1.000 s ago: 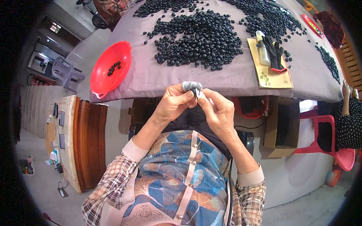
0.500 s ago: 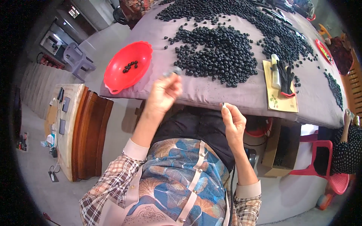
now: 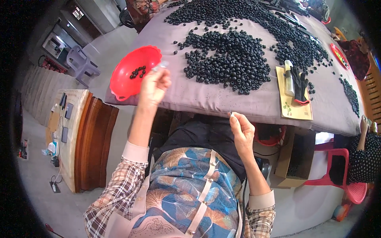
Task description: The person sorts small black plastic components by hand on a work surface, placing them into a red plastic bowl.
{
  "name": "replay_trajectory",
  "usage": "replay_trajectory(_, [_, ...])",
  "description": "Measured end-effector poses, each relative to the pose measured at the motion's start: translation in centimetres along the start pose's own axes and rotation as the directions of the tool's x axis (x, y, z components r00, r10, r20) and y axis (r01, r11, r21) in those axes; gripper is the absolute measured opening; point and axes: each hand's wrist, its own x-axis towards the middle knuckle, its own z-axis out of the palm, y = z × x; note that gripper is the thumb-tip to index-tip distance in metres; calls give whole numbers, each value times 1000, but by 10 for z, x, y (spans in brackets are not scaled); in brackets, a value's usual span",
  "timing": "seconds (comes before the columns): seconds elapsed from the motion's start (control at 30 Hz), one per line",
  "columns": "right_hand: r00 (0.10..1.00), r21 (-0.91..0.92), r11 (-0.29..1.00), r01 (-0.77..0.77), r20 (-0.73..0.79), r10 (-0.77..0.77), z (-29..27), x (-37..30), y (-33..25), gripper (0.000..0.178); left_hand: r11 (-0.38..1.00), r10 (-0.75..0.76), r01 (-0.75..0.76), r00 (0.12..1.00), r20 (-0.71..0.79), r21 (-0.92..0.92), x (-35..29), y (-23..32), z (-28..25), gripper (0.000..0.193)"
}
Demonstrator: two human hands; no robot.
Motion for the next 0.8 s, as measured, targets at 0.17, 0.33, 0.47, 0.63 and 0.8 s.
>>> replay_trajectory(0.17, [1000,-14,1000,-8,7,8,0,-1,2,19,760,36,-225,951,307,610,-2,-72,59,19])
replay_trajectory(0.33, [1000,-28,1000,-2,-2,2,0,0,0,19,215,207,-532,844,494,819,14,-113,90,18])
replay_trajectory(0.47, [1000,-8,1000,7,11,-7,0,0,2,19,24,173,-521,843,509,853,13,-129,97,24])
replay_trajectory(0.63, [1000,-45,999,18,13,-17,-2,1,0,19,-36,140,-536,833,536,843,10,-135,93,19])
replay_trajectory(0.8, [999,-56,998,32,-8,-32,-4,2,2,19,125,200,-677,733,650,725,5,-124,82,15])
